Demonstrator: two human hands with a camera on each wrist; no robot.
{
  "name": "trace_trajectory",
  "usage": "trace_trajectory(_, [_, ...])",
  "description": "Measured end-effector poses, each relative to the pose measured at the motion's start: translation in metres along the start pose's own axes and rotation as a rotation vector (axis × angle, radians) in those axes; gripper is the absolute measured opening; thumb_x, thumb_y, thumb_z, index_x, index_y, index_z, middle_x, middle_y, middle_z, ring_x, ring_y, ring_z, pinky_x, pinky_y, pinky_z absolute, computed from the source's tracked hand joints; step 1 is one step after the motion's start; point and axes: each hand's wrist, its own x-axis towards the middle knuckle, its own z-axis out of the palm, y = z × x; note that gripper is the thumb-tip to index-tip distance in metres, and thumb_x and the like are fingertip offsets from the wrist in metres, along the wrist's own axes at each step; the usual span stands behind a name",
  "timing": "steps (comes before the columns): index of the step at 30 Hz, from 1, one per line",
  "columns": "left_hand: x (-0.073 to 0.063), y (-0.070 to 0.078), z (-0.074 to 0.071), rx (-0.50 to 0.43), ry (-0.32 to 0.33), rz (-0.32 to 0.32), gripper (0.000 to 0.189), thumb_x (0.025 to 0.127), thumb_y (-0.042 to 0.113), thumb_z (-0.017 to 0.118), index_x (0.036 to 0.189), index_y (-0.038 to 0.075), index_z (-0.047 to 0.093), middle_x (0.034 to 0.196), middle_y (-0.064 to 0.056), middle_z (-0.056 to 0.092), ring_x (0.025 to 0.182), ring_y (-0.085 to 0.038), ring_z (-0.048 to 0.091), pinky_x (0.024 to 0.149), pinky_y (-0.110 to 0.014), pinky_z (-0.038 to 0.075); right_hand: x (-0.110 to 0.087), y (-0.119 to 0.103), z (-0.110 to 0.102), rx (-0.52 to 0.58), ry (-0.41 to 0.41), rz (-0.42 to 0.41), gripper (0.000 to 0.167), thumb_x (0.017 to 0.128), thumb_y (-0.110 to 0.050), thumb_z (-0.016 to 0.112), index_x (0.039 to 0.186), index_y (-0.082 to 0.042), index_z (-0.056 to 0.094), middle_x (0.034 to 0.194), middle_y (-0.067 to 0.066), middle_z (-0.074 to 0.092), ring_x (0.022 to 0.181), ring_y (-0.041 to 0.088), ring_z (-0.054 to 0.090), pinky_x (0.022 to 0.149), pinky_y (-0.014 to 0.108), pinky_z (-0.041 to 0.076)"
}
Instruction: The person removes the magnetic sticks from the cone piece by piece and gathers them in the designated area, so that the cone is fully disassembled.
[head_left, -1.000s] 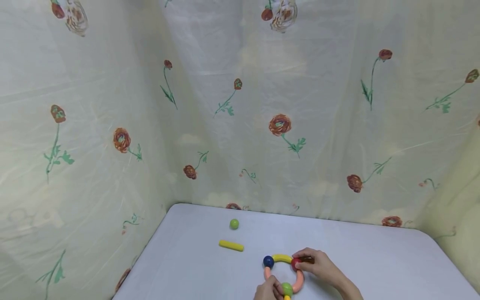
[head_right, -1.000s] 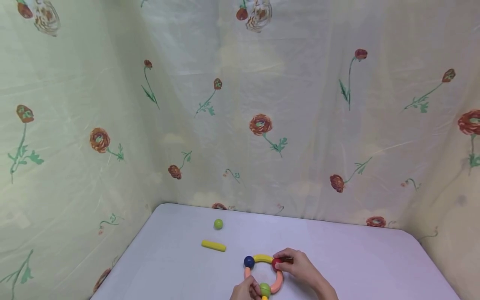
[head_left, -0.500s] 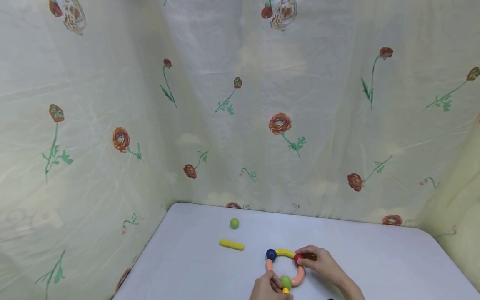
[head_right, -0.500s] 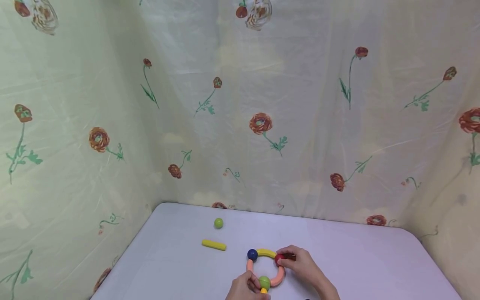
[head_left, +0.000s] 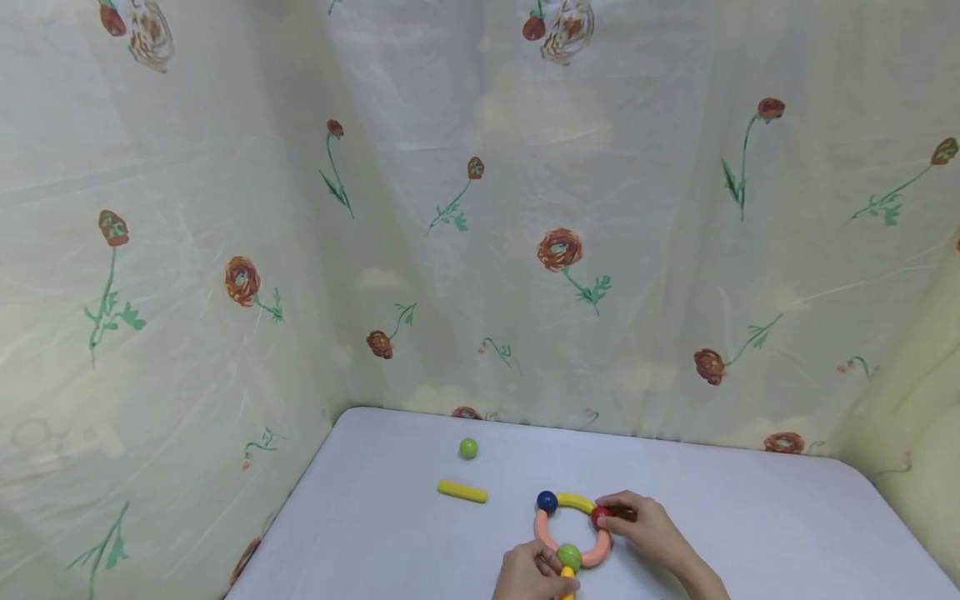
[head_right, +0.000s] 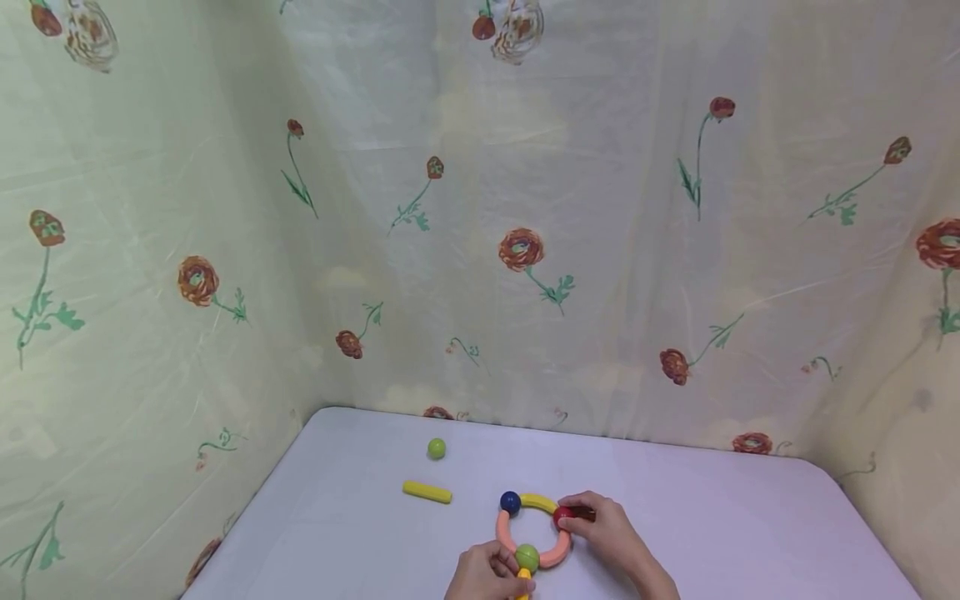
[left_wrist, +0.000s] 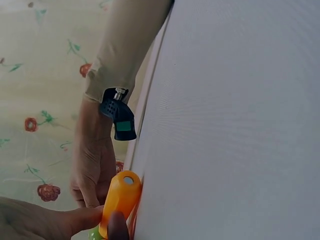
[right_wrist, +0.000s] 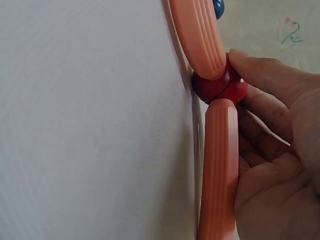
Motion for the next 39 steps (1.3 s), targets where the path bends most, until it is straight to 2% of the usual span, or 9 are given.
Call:
trace_trajectory(8, [0.004, 0.001, 0.000, -0.009, 0.028, -0.015, 0.021, 0.070, 0.023, 0.086, 0.078, 0.017, 0.067, 0.067, 0.005, 0.061, 0.057, -0.008, 0.054, 0.052, -0.020, 0.041, 0.002, -0.001, 0.000, -0.009, 0.033, 0.028, 0.033, 0.080, -0.026, 0.078, 0.107, -0.009, 0.071, 0.101, 0.001, 0.070, 0.090, 0.012, 0.063, 0.070, 0.023, 0.050])
trace_trajectory(15, [0.005, -0.003, 0.001, -0.015, 0.039, 0.025, 0.020, 0.070, 0.022, 0.086, 0.077, 0.017, 0.068, 0.066, 0.005, 0.061, 0.058, -0.007, 0.054, 0.053, -0.020, 0.042, 0.002, 0.001, 0.001, -0.008, 0.036, 0.038, 0.032, 0.080, -0.025, 0.078, 0.107, -0.009, 0.071, 0.102, 0.003, 0.071, 0.091, 0.013, 0.064, 0.072, 0.025, 0.052])
trace_trajectory(24, [0.009, -0.011, 0.000, -0.060, -0.045, 0.113, 0.020, 0.071, 0.016, 0.085, 0.080, 0.016, 0.068, 0.070, 0.005, 0.062, 0.063, -0.007, 0.057, 0.058, -0.022, 0.047, 0.001, 0.003, 0.002, 0.018, 0.026, 0.003, 0.034, 0.081, -0.028, 0.077, 0.108, -0.008, 0.070, 0.102, 0.002, 0.071, 0.091, 0.012, 0.064, 0.072, 0.020, 0.051])
trace_trajectory(31, [0.009, -0.013, 0.000, -0.094, -0.044, 0.124, 0.020, 0.069, 0.014, 0.086, 0.078, 0.016, 0.069, 0.069, 0.005, 0.064, 0.063, -0.007, 0.059, 0.058, -0.023, 0.050, 0.001, 0.004, 0.003, 0.012, 0.031, -0.001, 0.032, 0.082, -0.028, 0.076, 0.108, -0.009, 0.071, 0.102, 0.002, 0.071, 0.090, 0.011, 0.065, 0.072, 0.020, 0.051])
trace_trajectory(39, [0.010, -0.009, -0.002, -0.069, -0.069, 0.121, 0.019, 0.071, 0.015, 0.085, 0.079, 0.016, 0.068, 0.070, 0.005, 0.064, 0.063, -0.007, 0.059, 0.058, -0.023, 0.050, 0.000, 0.002, 0.001, 0.012, 0.025, 0.003, 0.034, 0.082, -0.028, 0.076, 0.109, -0.008, 0.070, 0.103, 0.004, 0.070, 0.091, 0.012, 0.064, 0.070, 0.019, 0.050])
